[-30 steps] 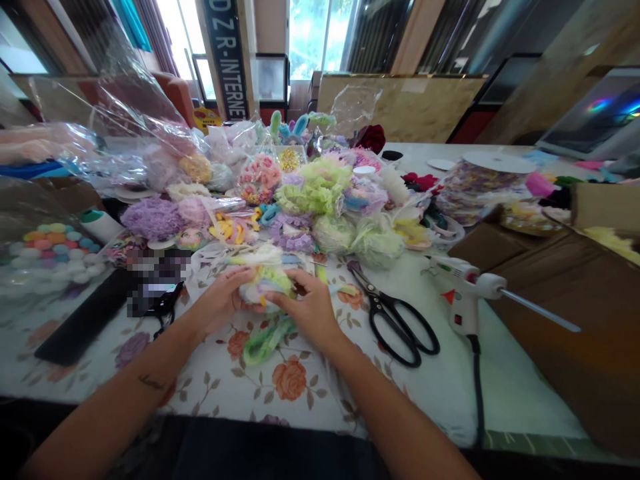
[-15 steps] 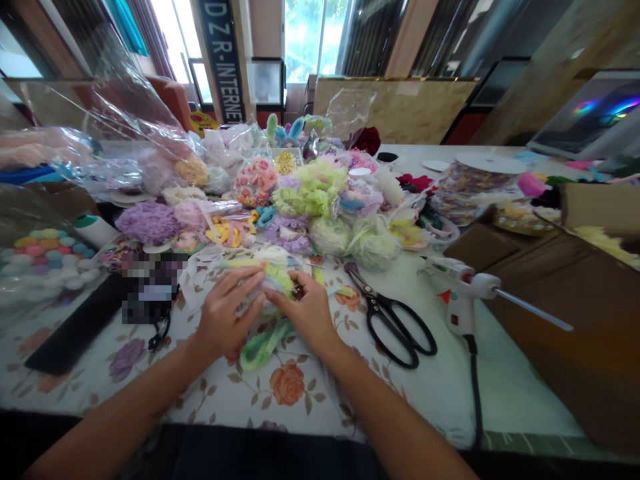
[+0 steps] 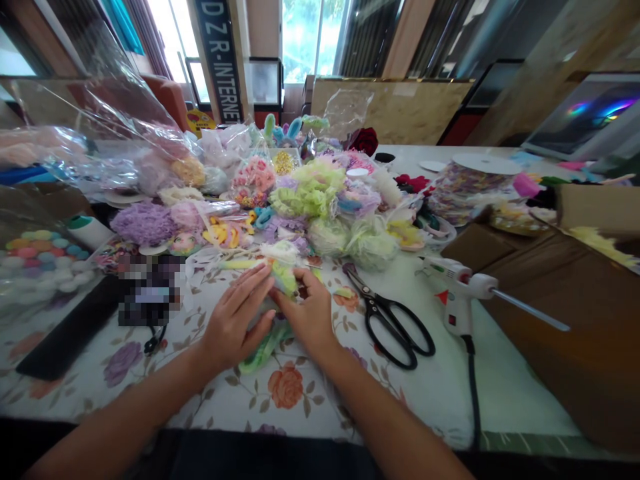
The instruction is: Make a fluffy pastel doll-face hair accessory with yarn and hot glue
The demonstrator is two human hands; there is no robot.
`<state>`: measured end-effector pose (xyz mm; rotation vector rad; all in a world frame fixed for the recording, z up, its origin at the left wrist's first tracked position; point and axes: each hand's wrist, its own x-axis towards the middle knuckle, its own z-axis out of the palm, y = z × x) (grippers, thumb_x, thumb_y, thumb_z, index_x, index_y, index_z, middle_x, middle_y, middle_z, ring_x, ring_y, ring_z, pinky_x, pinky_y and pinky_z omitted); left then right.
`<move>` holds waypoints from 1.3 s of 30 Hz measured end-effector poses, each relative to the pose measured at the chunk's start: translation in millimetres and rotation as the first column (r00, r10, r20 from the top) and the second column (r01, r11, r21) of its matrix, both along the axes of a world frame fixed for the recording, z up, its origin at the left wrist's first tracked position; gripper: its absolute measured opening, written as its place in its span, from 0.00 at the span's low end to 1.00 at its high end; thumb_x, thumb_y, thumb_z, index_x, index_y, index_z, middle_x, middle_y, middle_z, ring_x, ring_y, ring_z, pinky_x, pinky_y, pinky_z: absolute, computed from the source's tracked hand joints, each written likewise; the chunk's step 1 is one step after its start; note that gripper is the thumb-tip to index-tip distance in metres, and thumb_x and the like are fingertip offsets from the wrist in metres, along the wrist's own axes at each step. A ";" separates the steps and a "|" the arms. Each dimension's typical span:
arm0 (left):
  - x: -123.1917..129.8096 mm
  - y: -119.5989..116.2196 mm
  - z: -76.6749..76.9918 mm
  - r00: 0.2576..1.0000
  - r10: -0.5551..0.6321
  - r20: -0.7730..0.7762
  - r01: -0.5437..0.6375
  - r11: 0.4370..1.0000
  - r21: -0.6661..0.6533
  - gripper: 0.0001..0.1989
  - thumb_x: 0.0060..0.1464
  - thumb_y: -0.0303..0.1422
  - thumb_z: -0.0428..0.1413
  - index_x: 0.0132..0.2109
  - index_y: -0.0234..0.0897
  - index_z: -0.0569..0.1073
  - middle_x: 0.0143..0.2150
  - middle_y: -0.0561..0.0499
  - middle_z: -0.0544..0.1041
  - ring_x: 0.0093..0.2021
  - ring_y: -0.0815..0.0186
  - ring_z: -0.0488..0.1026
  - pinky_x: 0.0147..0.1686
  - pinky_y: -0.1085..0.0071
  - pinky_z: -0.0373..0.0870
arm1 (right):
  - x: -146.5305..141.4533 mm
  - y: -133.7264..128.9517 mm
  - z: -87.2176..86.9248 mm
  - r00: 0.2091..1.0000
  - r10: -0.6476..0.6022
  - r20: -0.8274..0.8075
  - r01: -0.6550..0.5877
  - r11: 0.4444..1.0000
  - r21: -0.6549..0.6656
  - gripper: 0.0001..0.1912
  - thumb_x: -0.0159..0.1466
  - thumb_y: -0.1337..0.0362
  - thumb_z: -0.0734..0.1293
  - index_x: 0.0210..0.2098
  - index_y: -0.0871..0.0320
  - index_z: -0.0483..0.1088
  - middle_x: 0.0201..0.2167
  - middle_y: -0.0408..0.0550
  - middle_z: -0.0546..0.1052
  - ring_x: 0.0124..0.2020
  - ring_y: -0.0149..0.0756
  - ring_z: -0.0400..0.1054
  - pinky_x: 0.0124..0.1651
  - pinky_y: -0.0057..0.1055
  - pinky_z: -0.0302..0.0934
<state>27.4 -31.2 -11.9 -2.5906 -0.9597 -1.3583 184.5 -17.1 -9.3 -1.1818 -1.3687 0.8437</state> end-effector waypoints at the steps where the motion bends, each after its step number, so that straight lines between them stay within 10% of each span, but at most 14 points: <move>1: -0.3 -0.4 -0.1 0.999 0.036 0.020 -0.035 0.998 -0.046 0.30 0.60 0.28 0.51 0.67 0.34 0.53 0.64 0.34 0.64 0.67 0.52 0.58 0.62 0.51 0.61 | -0.6 -1.0 0.2 1.000 -0.017 0.018 0.017 1.000 0.005 0.17 0.53 0.55 0.73 0.36 0.56 0.70 0.33 0.47 0.76 0.31 0.38 0.69 0.35 0.34 0.65; 5: -0.2 -2.4 -1.0 0.986 0.149 0.075 -0.136 0.978 -0.159 0.31 0.62 0.31 0.50 0.69 0.35 0.50 0.65 0.33 0.63 0.66 0.53 0.60 0.61 0.52 0.64 | -3.6 -4.5 -0.5 0.992 -0.080 0.096 0.075 0.996 0.054 0.16 0.52 0.55 0.74 0.35 0.56 0.69 0.32 0.46 0.75 0.32 0.38 0.68 0.35 0.34 0.65; 13: 0.1 -5.0 5.4 0.997 -0.012 0.079 0.007 0.998 0.057 0.30 0.58 0.26 0.52 0.66 0.35 0.56 0.61 0.36 0.67 0.65 0.51 0.61 0.61 0.49 0.63 | -4.8 -5.7 4.2 0.997 -0.076 0.024 0.075 0.995 0.068 0.13 0.53 0.56 0.72 0.33 0.55 0.67 0.28 0.43 0.73 0.28 0.35 0.66 0.31 0.31 0.64; 24: -10.1 1.2 2.8 0.984 0.025 0.174 0.004 0.986 -0.164 0.28 0.56 0.24 0.55 0.63 0.39 0.63 0.57 0.39 0.68 0.58 0.57 0.67 0.54 0.62 0.70 | 4.7 -11.3 3.2 0.974 -0.124 0.188 0.095 0.983 0.159 0.16 0.54 0.54 0.73 0.33 0.55 0.66 0.27 0.44 0.72 0.29 0.37 0.67 0.33 0.34 0.65; 35: -7.5 -5.1 -2.3 0.982 -0.005 0.189 0.026 0.994 -0.108 0.31 0.56 0.23 0.54 0.66 0.38 0.60 0.64 0.39 0.64 0.62 0.54 0.65 0.57 0.60 0.69 | 13.1 -12.9 0.8 0.809 -0.454 0.374 0.088 0.722 0.686 0.12 0.59 0.59 0.71 0.39 0.54 0.65 0.34 0.49 0.76 0.35 0.41 0.73 0.37 0.37 0.69; 39: -2.0 -6.9 -2.8 0.987 0.006 0.159 0.002 0.999 -0.048 0.32 0.54 0.22 0.54 0.66 0.34 0.59 0.64 0.36 0.63 0.65 0.51 0.61 0.61 0.54 0.64 | 13.7 -9.5 3.2 0.782 -0.463 0.417 0.059 0.721 0.690 0.12 0.59 0.60 0.70 0.38 0.55 0.65 0.35 0.50 0.77 0.37 0.41 0.73 0.38 0.36 0.69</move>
